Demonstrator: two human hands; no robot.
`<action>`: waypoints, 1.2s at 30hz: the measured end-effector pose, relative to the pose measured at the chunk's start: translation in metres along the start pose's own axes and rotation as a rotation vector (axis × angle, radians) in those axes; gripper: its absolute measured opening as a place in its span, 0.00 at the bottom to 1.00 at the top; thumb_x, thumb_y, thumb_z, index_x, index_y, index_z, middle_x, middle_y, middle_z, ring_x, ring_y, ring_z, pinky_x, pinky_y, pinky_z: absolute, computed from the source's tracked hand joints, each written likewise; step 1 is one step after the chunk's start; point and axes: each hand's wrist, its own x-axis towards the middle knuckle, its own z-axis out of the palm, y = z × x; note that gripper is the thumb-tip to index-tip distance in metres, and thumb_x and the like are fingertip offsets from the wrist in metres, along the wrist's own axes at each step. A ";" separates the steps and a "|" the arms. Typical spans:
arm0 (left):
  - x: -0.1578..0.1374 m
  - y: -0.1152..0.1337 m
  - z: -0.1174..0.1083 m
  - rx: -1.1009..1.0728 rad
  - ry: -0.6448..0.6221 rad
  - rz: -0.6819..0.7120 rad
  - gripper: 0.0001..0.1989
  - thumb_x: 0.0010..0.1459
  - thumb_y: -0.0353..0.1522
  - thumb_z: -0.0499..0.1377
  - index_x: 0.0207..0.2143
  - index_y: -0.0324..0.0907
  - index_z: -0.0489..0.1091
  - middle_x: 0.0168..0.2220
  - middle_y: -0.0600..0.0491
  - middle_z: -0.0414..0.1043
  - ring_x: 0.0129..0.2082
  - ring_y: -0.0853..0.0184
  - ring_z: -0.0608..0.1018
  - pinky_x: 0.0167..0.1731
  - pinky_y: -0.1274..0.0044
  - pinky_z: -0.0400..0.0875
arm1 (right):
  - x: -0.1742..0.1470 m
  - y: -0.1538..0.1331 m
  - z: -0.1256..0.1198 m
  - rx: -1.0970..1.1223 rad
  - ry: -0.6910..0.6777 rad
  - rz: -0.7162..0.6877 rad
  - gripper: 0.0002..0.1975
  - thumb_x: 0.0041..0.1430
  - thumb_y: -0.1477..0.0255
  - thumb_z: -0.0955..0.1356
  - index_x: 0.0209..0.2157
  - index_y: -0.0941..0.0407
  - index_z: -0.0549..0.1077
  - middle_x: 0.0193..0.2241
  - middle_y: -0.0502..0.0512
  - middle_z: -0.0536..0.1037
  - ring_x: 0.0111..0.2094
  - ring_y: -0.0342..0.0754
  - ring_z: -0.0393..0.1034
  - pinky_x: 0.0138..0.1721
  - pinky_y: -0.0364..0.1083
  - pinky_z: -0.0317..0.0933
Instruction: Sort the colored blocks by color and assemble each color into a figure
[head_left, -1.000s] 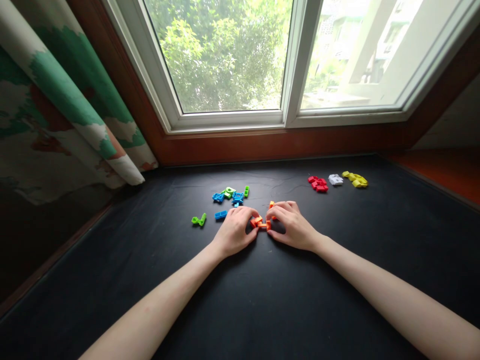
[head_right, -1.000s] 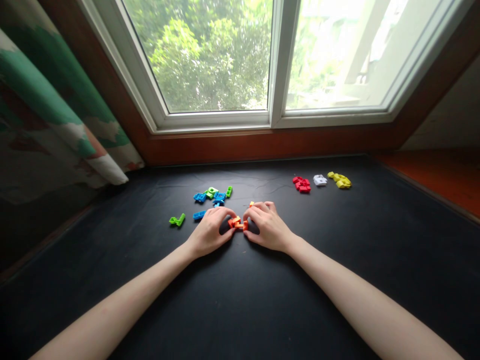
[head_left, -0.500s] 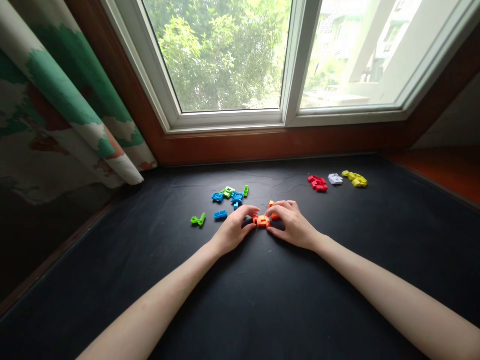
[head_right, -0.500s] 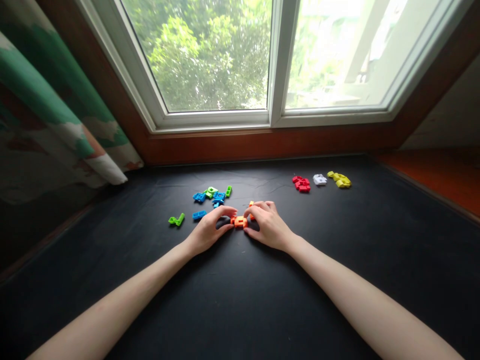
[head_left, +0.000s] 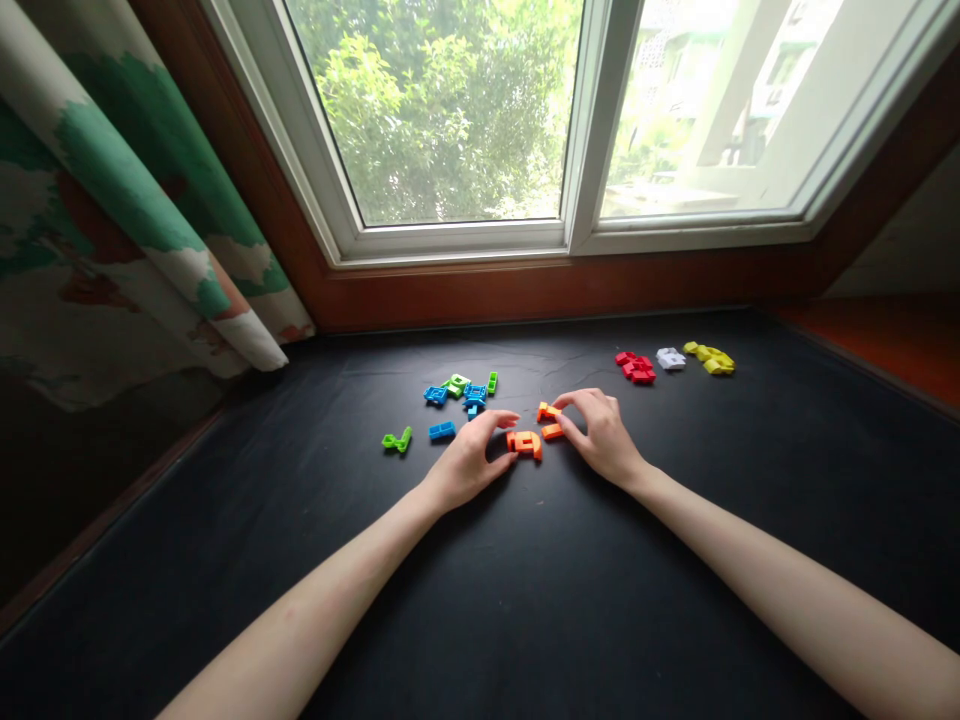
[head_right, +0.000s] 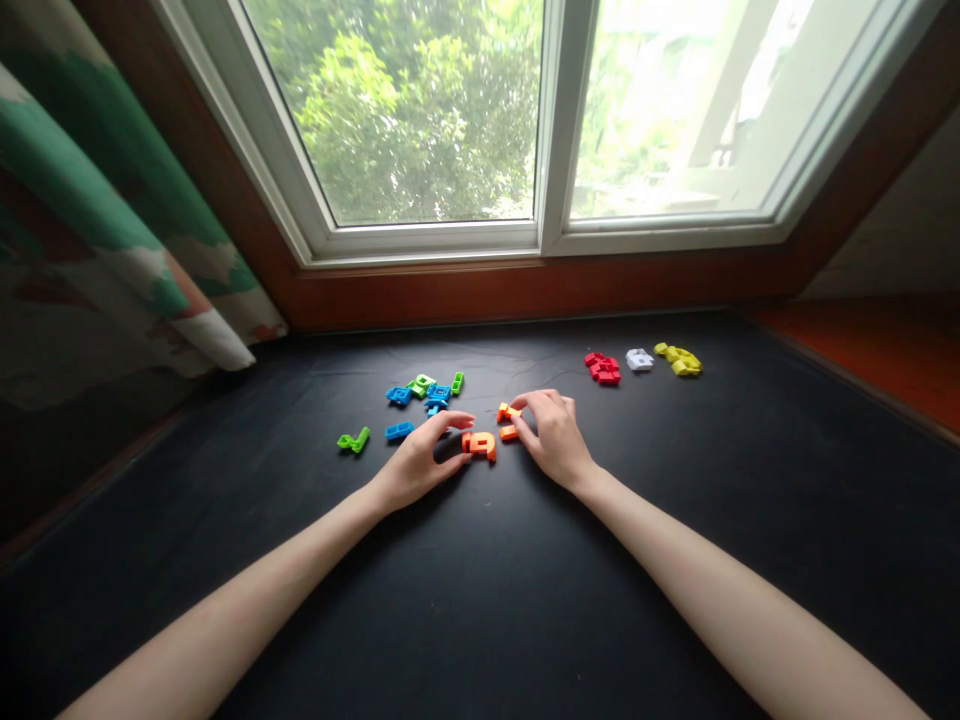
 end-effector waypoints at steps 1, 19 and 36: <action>0.000 0.000 0.000 0.013 -0.002 -0.002 0.21 0.54 0.25 0.62 0.50 0.43 0.64 0.47 0.48 0.73 0.49 0.61 0.77 0.51 0.68 0.72 | 0.001 0.003 0.001 -0.001 0.003 0.041 0.07 0.64 0.69 0.64 0.41 0.53 0.72 0.40 0.57 0.79 0.45 0.56 0.68 0.47 0.55 0.55; 0.001 0.002 0.000 0.116 0.040 0.004 0.11 0.62 0.29 0.56 0.47 0.42 0.67 0.46 0.47 0.74 0.48 0.60 0.76 0.49 0.66 0.70 | 0.005 0.029 0.008 0.125 0.030 0.151 0.14 0.64 0.59 0.64 0.36 0.52 0.78 0.37 0.57 0.79 0.41 0.55 0.71 0.44 0.55 0.63; -0.002 0.014 -0.007 0.089 0.019 0.291 0.08 0.63 0.35 0.59 0.44 0.44 0.71 0.39 0.50 0.77 0.40 0.64 0.78 0.45 0.71 0.71 | -0.006 -0.021 -0.004 0.201 -0.095 -0.107 0.07 0.64 0.66 0.66 0.36 0.52 0.75 0.34 0.55 0.77 0.42 0.52 0.69 0.47 0.52 0.59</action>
